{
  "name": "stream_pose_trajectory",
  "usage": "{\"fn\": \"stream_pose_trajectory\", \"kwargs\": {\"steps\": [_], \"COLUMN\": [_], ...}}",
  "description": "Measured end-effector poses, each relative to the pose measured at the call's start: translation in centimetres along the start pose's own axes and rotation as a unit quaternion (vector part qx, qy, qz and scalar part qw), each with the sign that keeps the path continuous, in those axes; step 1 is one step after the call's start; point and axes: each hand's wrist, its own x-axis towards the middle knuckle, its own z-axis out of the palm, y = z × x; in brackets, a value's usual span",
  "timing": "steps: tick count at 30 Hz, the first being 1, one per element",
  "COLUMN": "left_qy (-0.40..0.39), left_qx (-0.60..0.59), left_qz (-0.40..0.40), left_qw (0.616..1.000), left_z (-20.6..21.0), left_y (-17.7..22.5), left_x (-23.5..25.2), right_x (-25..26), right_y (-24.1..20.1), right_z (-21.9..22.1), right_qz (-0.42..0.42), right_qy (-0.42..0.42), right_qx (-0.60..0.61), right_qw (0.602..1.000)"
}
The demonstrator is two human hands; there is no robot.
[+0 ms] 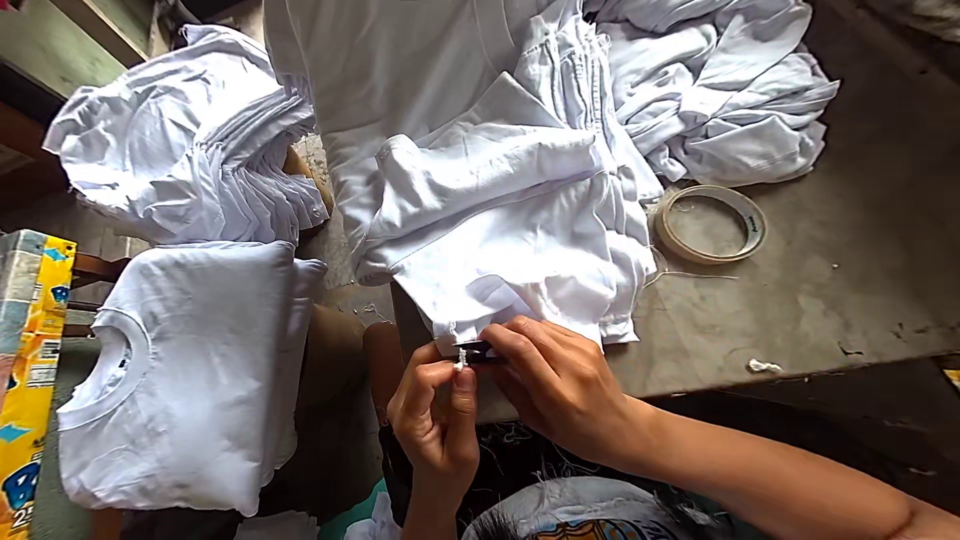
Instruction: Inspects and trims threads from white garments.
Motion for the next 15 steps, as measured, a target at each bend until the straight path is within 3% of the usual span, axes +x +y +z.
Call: {"fn": "stream_pose_trajectory", "kwargs": {"steps": [3, 10, 12, 15], "left_qy": [0.001, 0.024, 0.056, 0.126], "left_qx": [0.023, -0.052, -0.071, -0.079], "left_qz": [0.014, -0.014, -0.048, -0.035], "left_qw": [1.000, 0.998, 0.995, 0.988], "left_z": [0.0, 0.4, 0.8, 1.1], "left_y": [-0.4, -0.7, -0.7, -1.6], "left_x": [0.0, -0.2, -0.1, 0.0], "right_x": [0.6, 0.8, 0.6, -0.4], "right_y": [0.3, 1.1, 1.3, 1.2], "right_z": [-0.1, -0.7, -1.0, -1.3], "right_qz": [0.004, 0.027, 0.038, 0.038], "right_qy": [-0.023, -0.034, -0.029, -0.037], "right_qx": [0.003, 0.037, 0.042, 0.048], "right_qw": [1.000, 0.998, 0.998, 0.997]}}
